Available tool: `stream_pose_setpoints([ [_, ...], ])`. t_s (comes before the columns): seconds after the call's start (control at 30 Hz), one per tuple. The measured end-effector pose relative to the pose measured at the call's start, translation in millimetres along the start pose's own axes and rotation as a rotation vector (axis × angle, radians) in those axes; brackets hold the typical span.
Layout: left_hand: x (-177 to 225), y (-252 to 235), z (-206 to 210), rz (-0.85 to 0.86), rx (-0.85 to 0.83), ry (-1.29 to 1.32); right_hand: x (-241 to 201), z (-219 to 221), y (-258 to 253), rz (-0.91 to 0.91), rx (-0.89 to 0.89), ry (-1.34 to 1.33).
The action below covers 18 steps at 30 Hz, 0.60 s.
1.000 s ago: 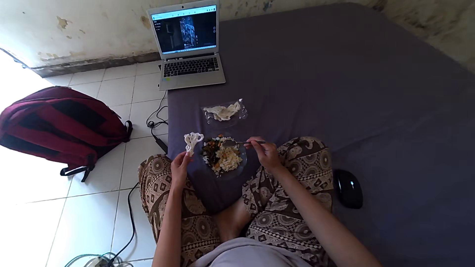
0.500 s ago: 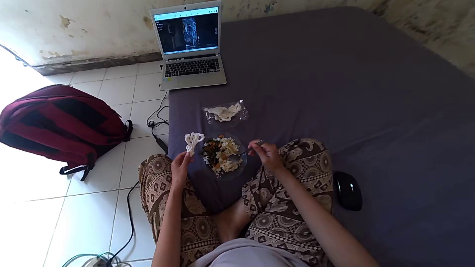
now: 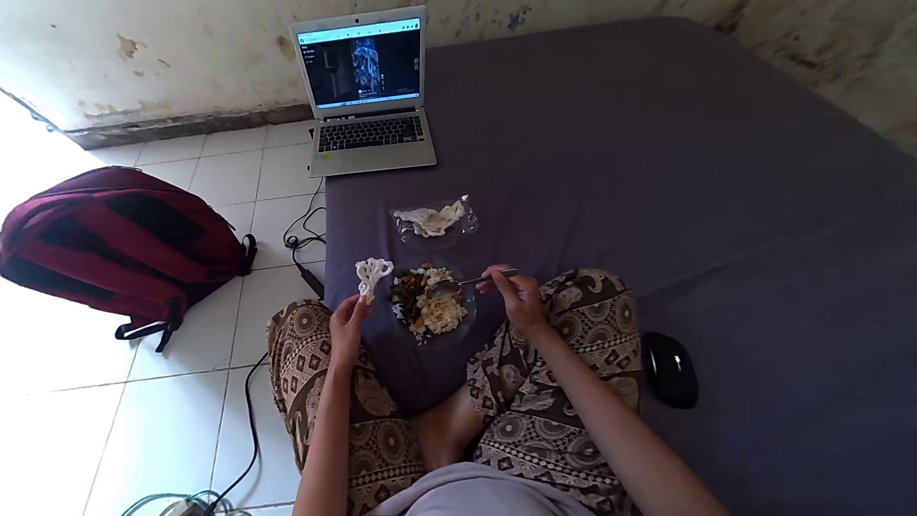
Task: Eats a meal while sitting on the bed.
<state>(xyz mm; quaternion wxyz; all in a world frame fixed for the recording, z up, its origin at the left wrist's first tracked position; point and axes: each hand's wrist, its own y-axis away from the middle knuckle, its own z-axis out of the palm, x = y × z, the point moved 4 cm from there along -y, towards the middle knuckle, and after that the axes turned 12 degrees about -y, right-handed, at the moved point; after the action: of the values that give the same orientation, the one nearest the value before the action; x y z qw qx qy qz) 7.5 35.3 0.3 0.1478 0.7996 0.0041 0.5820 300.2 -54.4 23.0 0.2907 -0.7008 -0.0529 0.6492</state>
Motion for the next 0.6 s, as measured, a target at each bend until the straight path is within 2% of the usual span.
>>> stream_pose_setpoints([
  [0.2,0.8,-0.5,0.1,-0.009,0.007,0.009,1.8,-0.8,-3.0,0.061,0.064,-0.064],
  [0.43,3.0,1.6,-1.8,0.041,0.033,0.035,9.8,-3.6,-11.0,0.282,0.2,-0.171],
  [0.6,27.3,19.9,0.1,0.105,0.041,0.123,12.3,-3.5,-12.0,0.393,0.249,-0.229],
])
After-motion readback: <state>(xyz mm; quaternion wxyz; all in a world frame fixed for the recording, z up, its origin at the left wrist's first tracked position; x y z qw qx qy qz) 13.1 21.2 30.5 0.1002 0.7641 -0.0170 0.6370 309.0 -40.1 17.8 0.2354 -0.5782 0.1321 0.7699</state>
